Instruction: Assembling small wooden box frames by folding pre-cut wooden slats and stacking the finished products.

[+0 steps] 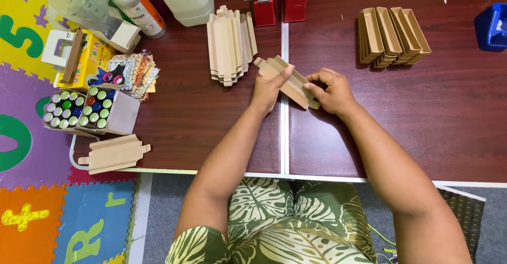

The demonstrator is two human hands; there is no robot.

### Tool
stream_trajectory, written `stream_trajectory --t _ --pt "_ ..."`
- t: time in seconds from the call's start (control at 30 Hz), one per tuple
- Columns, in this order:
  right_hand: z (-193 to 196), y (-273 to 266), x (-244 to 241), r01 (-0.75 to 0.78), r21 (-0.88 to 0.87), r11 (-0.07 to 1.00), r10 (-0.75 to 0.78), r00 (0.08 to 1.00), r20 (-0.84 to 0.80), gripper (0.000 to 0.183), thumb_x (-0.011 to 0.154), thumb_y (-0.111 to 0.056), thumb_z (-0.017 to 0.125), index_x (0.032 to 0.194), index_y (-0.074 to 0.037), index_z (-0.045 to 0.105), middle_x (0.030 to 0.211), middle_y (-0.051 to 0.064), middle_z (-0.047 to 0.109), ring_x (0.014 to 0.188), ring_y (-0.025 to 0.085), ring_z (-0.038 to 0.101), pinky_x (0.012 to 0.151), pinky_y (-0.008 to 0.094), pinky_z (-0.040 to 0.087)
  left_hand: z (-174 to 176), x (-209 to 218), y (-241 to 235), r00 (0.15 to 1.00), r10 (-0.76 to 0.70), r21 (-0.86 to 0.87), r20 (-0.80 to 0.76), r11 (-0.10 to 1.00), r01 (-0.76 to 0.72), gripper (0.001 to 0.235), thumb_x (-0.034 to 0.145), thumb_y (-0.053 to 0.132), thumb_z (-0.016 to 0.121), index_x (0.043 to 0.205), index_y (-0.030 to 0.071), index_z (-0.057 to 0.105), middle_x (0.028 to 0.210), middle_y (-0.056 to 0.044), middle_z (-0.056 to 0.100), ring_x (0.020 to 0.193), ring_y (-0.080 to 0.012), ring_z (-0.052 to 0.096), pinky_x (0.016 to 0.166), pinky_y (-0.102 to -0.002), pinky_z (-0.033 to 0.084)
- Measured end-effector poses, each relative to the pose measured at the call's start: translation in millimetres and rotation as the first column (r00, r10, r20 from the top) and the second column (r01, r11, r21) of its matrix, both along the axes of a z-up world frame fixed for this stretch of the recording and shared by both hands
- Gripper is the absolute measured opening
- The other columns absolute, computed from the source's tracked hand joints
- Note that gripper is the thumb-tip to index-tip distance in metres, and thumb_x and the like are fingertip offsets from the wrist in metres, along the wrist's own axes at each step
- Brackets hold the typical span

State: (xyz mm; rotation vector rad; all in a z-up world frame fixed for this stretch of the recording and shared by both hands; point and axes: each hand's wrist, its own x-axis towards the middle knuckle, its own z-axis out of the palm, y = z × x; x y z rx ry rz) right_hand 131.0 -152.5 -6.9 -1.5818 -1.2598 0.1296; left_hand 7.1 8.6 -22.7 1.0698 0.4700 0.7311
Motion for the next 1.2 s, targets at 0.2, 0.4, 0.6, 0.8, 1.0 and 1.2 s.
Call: stream_trajectory --t 0.2,0.4,0.6,0.8,1.0,1.2 --pt "-5.3 -0.4 5.7 0.034 -0.058 0.998 -0.032 0.999 0.04 0.005 0.093 -0.007 0.079 0.094 -0.004 0.076 0.079 0.014 0.068 0.078 0.035 0.069 0.071 0.04 0.052 -8.0 2.1 -3.4 0.998 0.066 -0.085 0.009 0.994 -0.065 0.032 0.078 0.013 0.093 0.104 0.009 0.074 0.093 -0.007 0.078 0.082 -0.0157 0.074 0.079 -0.035 0.062" --pt "-10.8 -3.5 8.5 0.079 -0.123 0.989 -0.071 0.995 0.063 0.021 0.1 -0.017 0.075 0.084 -0.005 0.071 0.072 0.015 0.064 0.074 0.038 0.067 0.069 0.041 0.051 -2.1 3.9 0.3 0.996 0.087 -0.142 0.009 0.986 -0.085 0.034 0.079 0.015 0.093 0.106 0.009 0.074 0.095 -0.009 0.078 0.084 -0.0183 0.075 0.08 -0.037 0.062" --pt "-15.9 -2.0 11.1 0.037 -0.097 0.995 -0.028 0.995 0.096 0.007 0.094 -0.01 0.078 0.09 -0.006 0.073 0.079 0.013 0.066 0.08 0.037 0.069 0.074 0.042 0.052 -1.0 -4.3 -2.9 0.998 0.04 -0.025 -0.056 0.999 -0.042 0.039 0.076 0.02 0.095 0.106 0.011 0.071 0.094 -0.007 0.076 0.084 -0.0176 0.073 0.08 -0.039 0.062" --pt "-7.2 -2.3 4.5 -0.011 -0.093 0.996 0.019 0.996 0.085 0.008 0.091 -0.009 0.078 0.091 -0.006 0.071 0.079 0.013 0.065 0.082 0.038 0.067 0.076 0.043 0.052 8.2 -3.7 -8.9 0.997 -0.003 0.046 -0.083 0.999 0.007 0.032 0.073 0.017 0.096 0.094 0.01 0.072 0.081 -0.005 0.073 0.075 -0.016 0.072 0.072 -0.036 0.061" --pt "-4.6 -2.3 4.3 -0.053 -0.103 0.993 0.062 0.994 0.095 0.01 0.094 -0.008 0.074 0.088 -0.003 0.068 0.075 0.017 0.062 0.079 0.043 0.065 0.073 0.047 0.051 5.1 -0.8 -9.0 0.995 -0.042 0.053 -0.086 0.998 0.047 0.03 0.074 0.017 0.096 0.092 0.011 0.073 0.078 -0.006 0.074 0.072 -0.0164 0.073 0.068 -0.035 0.061" --pt "-8.2 0.4 2.2 -0.028 0.01 1.0 0.028 0.998 0.064 0.013 0.097 -0.012 0.074 0.087 -0.008 0.068 0.075 0.011 0.061 0.077 0.037 0.065 0.071 0.041 0.051 1.6 -5.7 -5.7 0.983 -0.13 0.122 -0.13 0.982 0.146 0.031 0.075 0.016 0.095 0.096 0.007 0.073 0.08 -0.011 0.075 0.074 -0.0191 0.073 0.069 -0.038 0.061"
